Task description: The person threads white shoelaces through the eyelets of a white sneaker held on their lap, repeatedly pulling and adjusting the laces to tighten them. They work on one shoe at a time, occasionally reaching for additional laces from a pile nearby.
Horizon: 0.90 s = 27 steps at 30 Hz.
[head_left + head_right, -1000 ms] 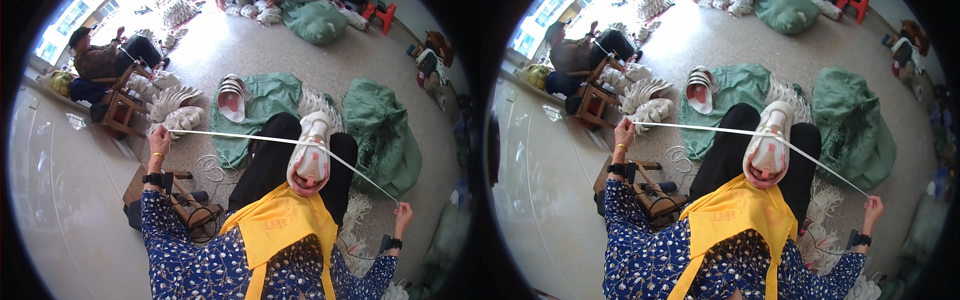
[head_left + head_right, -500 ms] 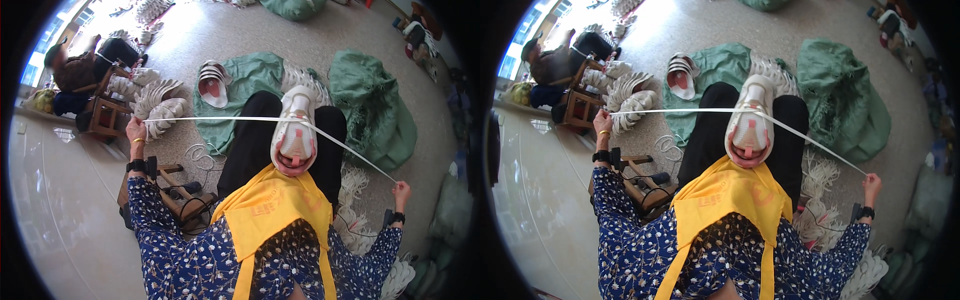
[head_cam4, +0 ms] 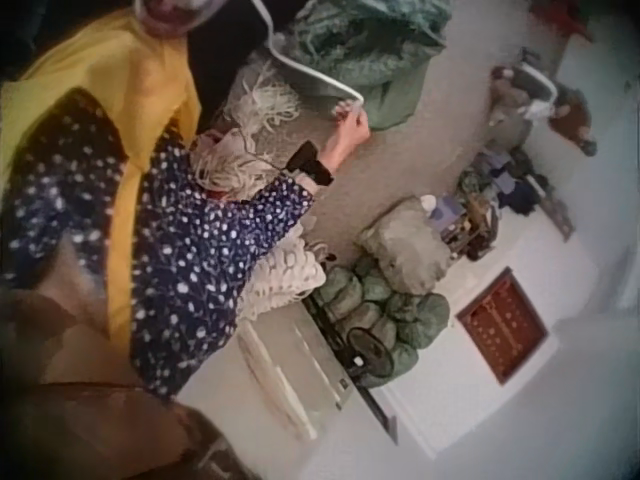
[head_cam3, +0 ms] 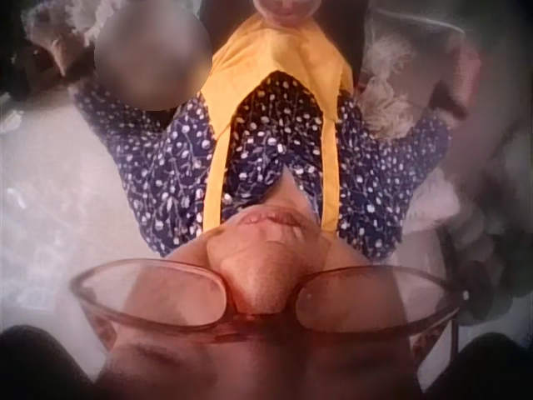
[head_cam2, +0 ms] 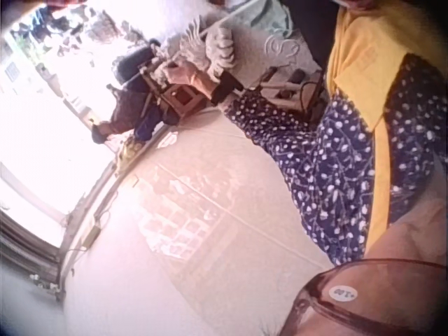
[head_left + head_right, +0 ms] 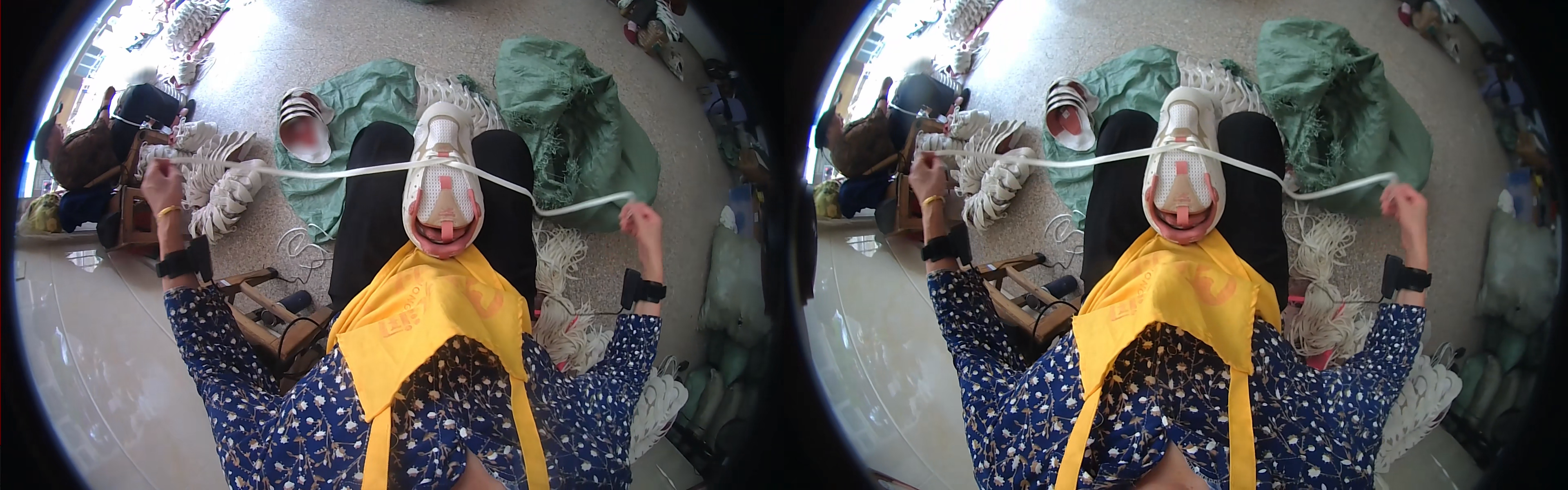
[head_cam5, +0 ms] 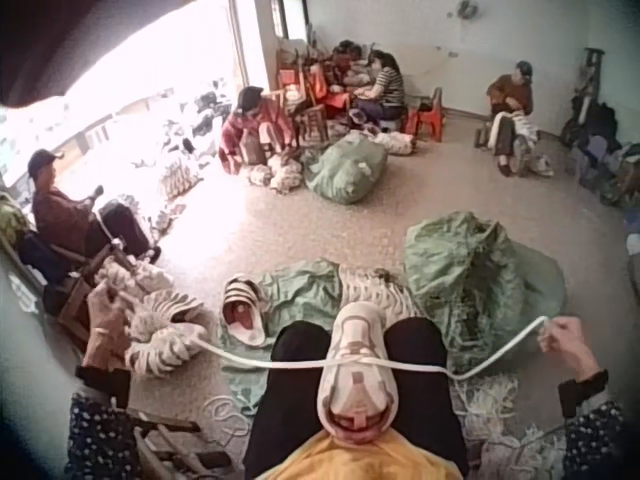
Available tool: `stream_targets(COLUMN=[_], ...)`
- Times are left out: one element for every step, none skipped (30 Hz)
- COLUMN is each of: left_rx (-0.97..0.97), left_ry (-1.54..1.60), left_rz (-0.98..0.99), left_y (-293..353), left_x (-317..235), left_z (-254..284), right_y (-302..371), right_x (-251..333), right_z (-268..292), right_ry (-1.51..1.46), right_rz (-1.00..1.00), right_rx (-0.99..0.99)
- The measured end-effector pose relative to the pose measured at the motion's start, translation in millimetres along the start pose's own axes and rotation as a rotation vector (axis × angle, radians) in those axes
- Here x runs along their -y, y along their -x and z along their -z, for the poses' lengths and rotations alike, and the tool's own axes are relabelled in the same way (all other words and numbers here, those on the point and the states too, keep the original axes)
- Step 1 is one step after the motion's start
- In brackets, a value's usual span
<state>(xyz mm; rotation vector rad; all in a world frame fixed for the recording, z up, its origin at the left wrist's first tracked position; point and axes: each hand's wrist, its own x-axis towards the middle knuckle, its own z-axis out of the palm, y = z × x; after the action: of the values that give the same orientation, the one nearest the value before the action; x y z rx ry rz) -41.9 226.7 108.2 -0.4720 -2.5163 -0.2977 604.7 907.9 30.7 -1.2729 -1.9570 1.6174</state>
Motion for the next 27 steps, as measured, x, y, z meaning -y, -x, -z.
stream_targets(left_rx=[-0.060, -0.121, 0.013, 0.143, 0.482, 0.824, 1.056, 1.255, 1.327, 1.392, 1.409, 1.432, 1.410, 1.345, 1.273, 1.207, 1.084, 1.022, 0.959, 0.896, 0.872, 0.844, 0.817, 0.810, 0.803, 0.797, 0.825], left_ry=[0.042, 0.083, 0.094, 0.091, 0.179, 0.273, 0.475, 0.797, 0.997, 1.204, 1.240, 1.279, 1.318, 1.262, 1.202, 1.146, 1.082, 1.085, 1.091, 1.096, 1.087, 1.072, 1.057, 1.038, 1.019, 1.001, 1.011], left_rz=[0.074, 0.149, 0.076, 0.009, 0.033, 0.051, 0.163, 0.157, 0.231, 0.307, 0.292, 0.269, 0.254, 0.166, 0.091, 0.009, -0.015, -0.005, 0.004, 0.013, -0.016, -0.038, -0.061, -0.063, -0.065, -0.069, -0.066], left_y=[-2, -1, 11, 31, 58, 87, 114, 125, 143, 157, 163, 165, 170, 171, 174, 174, 173, 172, 170, 168, 164, 161, 158, 156, 155, 154, 153], left_x=[-2, -4, -4, 4, -10, -45, -90, -145, -172, -192, -212, -230, -243, -253, -261, -272, -285, -293, -301, -307, -314, -319, -323, -324, -326, -326, -327], left_z=[9, 16, 9, 2, -9, -18, -20, 2, 15, 23, 30, 34, 35, 34, 35, 35, 39, 39, 38, 36, 32, 29, 27, 25, 23, 21, 19], right_y=[1, 3, 5, 8, 20, 35, 54, 71, 80, 88, 93, 96, 96, 97, 94, 89, 80, 70, 62, 55, 47, 41, 37, 37, 37, 37, 35], right_x=[7, 14, 19, 22, 28, 37, 49, 62, 78, 90, 99, 107, 116, 124, 128, 129, 128, 127, 128, 127, 125, 123, 121, 123, 125, 126, 123], right_z=[1, 1, -2, -17, -43, -71, -101, -131, -158, -180, -196, -210, -224, -237, -247, -254, -261, -269, -275, -281, -285, -291, -296, -300, -303, -304, -304], right_ry=[-0.174, -0.347, -0.524, -0.500, -0.466, -0.428, -0.334, -0.243, -0.226, -0.205, -0.163, -0.121, -0.009, 0.101, 0.212, 0.303, 0.394, 0.481, 0.437, 0.420, 0.408, 0.390, 0.332, 0.266, 0.201, 0.136, 0.075], right_rz=[0.065, 0.131, 0.201, 0.144, 0.085, 0.027, -0.001, -0.034, -0.021, -0.009, 0.001, 0.010, 0.103, 0.195, 0.287, 0.466, 0.643, 0.816, 0.820, 0.839, 0.852, 0.869, 0.883, 0.838, 0.792, 0.746, 0.710], right_rx=[-0.132, -0.263, -0.397, -0.253, -0.123, -0.003, 0.065, 0.131, 0.238, 0.344, 0.421, 0.488, 0.483, 0.474, 0.472, 0.366, 0.255, 0.145, 0.141, 0.135, 0.120, 0.113, 0.082, 0.092, 0.101, 0.109, 0.127])
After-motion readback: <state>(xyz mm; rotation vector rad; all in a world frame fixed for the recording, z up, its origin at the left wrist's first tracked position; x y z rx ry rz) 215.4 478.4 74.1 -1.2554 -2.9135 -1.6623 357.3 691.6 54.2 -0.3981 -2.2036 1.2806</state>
